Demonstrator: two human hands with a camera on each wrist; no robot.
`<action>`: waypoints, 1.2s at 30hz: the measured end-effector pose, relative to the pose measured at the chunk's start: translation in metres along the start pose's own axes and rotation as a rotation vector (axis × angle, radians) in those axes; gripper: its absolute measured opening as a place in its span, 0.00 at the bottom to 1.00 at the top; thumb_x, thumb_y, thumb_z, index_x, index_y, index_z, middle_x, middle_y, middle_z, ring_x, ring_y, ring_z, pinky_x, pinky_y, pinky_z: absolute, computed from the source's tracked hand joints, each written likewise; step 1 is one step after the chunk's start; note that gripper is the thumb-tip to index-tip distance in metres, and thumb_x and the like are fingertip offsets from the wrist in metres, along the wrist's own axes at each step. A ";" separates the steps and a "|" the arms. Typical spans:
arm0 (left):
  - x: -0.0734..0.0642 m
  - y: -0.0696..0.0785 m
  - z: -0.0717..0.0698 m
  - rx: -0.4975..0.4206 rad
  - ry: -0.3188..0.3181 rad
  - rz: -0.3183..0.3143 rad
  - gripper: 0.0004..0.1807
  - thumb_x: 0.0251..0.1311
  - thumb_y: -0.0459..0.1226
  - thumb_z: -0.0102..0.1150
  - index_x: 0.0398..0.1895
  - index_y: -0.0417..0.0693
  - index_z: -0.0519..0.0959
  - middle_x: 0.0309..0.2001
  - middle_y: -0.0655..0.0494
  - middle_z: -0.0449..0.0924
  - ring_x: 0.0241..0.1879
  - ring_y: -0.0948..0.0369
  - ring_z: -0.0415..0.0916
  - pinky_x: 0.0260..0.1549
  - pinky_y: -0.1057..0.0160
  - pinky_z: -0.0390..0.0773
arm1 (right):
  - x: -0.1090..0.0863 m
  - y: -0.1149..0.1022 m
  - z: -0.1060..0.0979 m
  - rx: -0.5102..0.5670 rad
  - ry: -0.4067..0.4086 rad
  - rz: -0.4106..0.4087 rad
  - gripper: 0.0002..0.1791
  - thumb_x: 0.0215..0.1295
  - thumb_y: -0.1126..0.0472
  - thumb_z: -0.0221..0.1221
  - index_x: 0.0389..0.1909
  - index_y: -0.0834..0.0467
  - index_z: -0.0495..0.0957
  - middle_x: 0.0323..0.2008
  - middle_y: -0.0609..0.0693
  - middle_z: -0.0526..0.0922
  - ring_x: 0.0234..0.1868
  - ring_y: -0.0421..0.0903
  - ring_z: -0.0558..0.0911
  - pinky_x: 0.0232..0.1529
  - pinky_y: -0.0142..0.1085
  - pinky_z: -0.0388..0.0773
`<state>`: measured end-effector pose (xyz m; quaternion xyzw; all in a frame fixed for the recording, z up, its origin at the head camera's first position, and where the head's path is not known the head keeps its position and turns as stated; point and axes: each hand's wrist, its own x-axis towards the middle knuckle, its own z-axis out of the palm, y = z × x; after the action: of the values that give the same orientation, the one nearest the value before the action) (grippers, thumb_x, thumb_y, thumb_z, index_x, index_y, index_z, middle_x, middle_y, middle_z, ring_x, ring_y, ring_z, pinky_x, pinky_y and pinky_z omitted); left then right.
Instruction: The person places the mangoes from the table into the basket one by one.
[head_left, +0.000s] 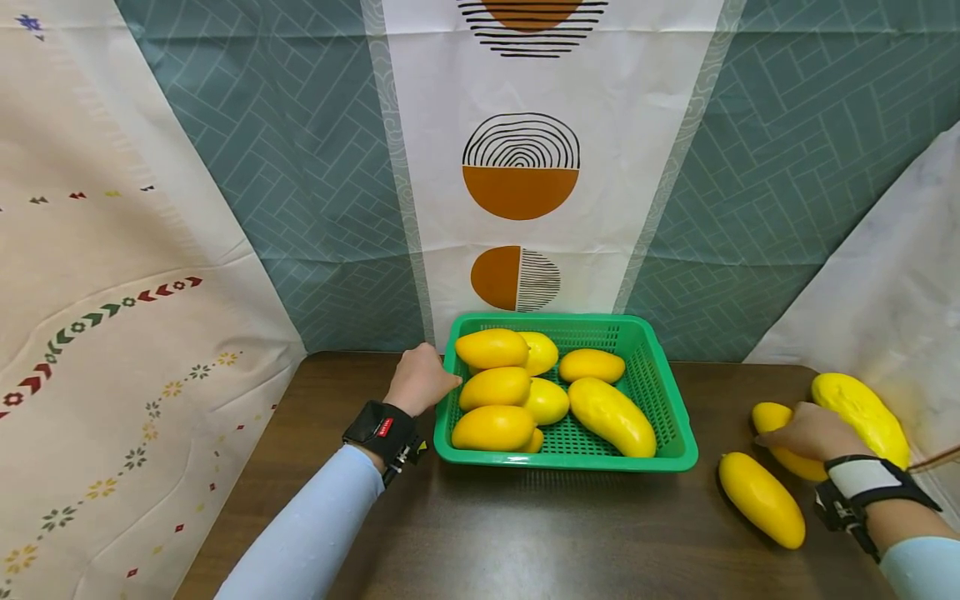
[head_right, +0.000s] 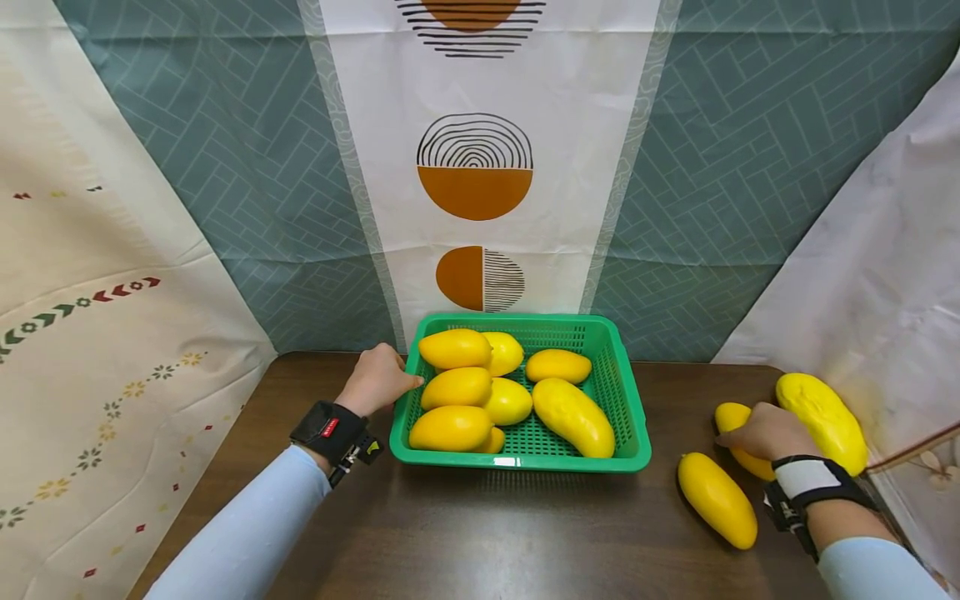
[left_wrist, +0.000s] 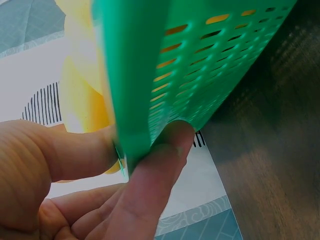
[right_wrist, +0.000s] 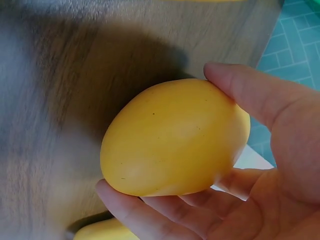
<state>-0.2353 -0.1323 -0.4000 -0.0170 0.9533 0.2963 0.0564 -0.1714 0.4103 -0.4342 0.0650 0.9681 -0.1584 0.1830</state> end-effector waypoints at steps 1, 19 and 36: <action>0.000 0.000 0.000 -0.001 0.001 0.000 0.16 0.49 0.43 0.68 0.25 0.39 0.74 0.20 0.50 0.73 0.16 0.59 0.72 0.15 0.67 0.73 | 0.000 -0.001 0.001 0.000 0.007 -0.005 0.37 0.51 0.35 0.60 0.32 0.69 0.65 0.24 0.53 0.64 0.27 0.50 0.68 0.27 0.41 0.65; 0.000 -0.002 0.001 -0.004 -0.006 0.007 0.16 0.49 0.43 0.68 0.23 0.40 0.75 0.19 0.50 0.73 0.15 0.59 0.72 0.14 0.67 0.73 | 0.010 -0.050 -0.007 -0.023 0.290 -0.141 0.36 0.53 0.40 0.61 0.42 0.69 0.64 0.23 0.53 0.68 0.23 0.49 0.68 0.21 0.40 0.65; 0.001 -0.001 0.001 -0.006 -0.014 -0.009 0.16 0.50 0.43 0.67 0.23 0.40 0.75 0.19 0.50 0.73 0.15 0.58 0.73 0.14 0.66 0.73 | -0.001 -0.151 -0.018 0.030 0.571 -0.350 0.44 0.56 0.43 0.61 0.63 0.68 0.57 0.43 0.65 0.73 0.34 0.55 0.74 0.33 0.51 0.73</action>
<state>-0.2365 -0.1320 -0.4016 -0.0194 0.9518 0.2993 0.0644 -0.2042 0.2742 -0.3747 -0.0580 0.9743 -0.1773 -0.1264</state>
